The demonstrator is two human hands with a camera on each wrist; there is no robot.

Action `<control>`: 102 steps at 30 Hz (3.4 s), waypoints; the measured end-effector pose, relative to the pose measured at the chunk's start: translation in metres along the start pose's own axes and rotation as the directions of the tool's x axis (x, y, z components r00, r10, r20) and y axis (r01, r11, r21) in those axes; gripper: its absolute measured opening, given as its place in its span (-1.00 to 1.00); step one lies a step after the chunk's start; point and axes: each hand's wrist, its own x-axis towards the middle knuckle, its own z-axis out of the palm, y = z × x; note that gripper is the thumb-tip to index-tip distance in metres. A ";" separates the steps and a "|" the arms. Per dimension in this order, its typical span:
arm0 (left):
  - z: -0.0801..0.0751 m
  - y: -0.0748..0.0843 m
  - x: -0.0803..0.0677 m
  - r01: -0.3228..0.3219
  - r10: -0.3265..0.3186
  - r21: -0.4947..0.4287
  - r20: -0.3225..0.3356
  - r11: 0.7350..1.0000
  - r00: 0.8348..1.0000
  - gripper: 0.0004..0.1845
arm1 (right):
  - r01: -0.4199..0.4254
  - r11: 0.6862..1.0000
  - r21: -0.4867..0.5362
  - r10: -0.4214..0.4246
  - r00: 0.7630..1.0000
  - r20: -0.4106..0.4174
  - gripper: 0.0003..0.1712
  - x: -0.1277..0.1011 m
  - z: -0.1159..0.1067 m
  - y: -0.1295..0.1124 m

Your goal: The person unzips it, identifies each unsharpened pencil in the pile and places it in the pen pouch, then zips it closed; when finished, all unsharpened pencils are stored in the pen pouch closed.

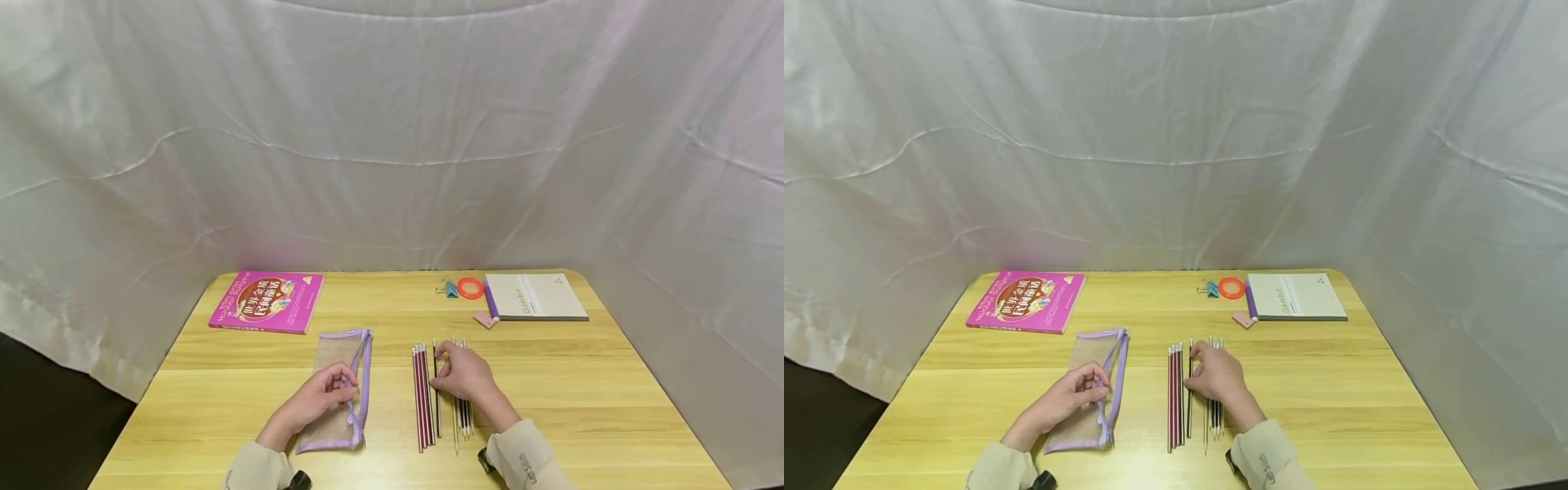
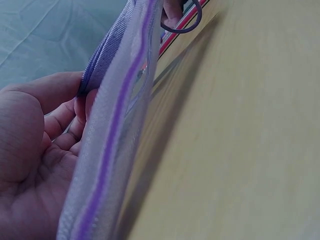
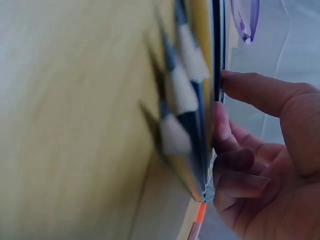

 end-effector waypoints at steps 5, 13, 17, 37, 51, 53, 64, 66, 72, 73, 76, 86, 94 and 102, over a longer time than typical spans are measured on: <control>0.000 -0.001 0.000 -0.004 0.004 0.001 0.002 1.000 1.000 -0.74 | -0.036 0.999 0.001 0.036 0.999 0.012 -0.50 -0.001 0.000 -0.004; 0.000 0.001 0.000 -0.015 0.015 0.019 0.000 1.000 1.000 -0.74 | -0.025 0.998 0.057 0.026 1.000 -0.013 -0.69 -0.001 0.000 -0.006; 0.001 0.001 0.000 -0.016 0.016 0.015 0.003 1.000 1.000 -0.74 | -0.048 0.988 0.145 0.049 0.999 -0.007 -0.72 -0.003 0.000 -0.006; 0.000 0.001 -0.001 -0.024 0.024 0.028 -0.002 0.999 1.000 -0.74 | -0.073 0.747 0.661 -0.004 0.993 0.115 -0.61 -0.010 -0.009 0.003; 0.001 -0.005 -0.001 -0.090 0.090 -0.037 -0.016 0.995 0.996 -0.74 | -0.098 0.553 0.828 -0.045 0.988 0.147 -0.64 -0.004 0.011 -0.049; 0.004 -0.005 0.000 -0.099 0.099 -0.044 -0.012 0.994 0.995 -0.75 | -0.103 0.535 0.839 -0.040 0.988 0.147 -0.64 -0.003 0.019 -0.058; 0.012 -0.003 0.002 -0.110 0.110 -0.050 -0.005 0.993 0.994 -0.78 | -0.094 0.464 0.881 0.040 0.996 0.085 -0.63 0.002 0.042 -0.079; 0.012 -0.003 0.002 -0.115 0.115 -0.044 -0.003 0.992 0.993 -0.79 | -0.093 0.463 0.882 0.041 0.996 0.083 -0.64 0.002 0.044 -0.081; 0.013 -0.002 0.001 -0.153 0.152 -0.025 -0.017 0.988 0.988 -0.79 | -0.114 0.462 0.880 0.032 0.993 0.112 -0.64 -0.001 0.055 -0.086; 0.013 -0.002 0.002 -0.159 0.159 -0.020 -0.022 0.987 0.987 -0.80 | -0.125 0.462 0.878 0.030 0.992 0.126 -0.64 -0.002 0.056 -0.087; 0.014 -0.001 0.003 -0.176 0.176 -0.005 -0.034 0.984 0.984 -0.81 | -0.148 0.474 0.868 0.013 0.987 0.161 -0.64 -0.004 0.060 -0.089; 0.020 0.004 0.004 -0.170 0.170 0.025 -0.009 0.985 0.985 -0.82 | -0.164 0.530 0.832 -0.006 0.980 0.198 -0.67 -0.006 0.068 -0.094; 0.019 0.014 0.004 -0.170 0.179 0.135 -0.062 0.976 0.982 -0.84 | -0.131 0.523 0.842 -0.037 0.984 0.176 -0.58 -0.006 0.059 -0.093; 0.016 0.021 0.002 -0.140 0.166 0.218 -0.103 0.966 0.981 -0.86 | -0.090 0.569 0.817 -0.020 0.992 0.123 -0.56 -0.006 0.036 -0.073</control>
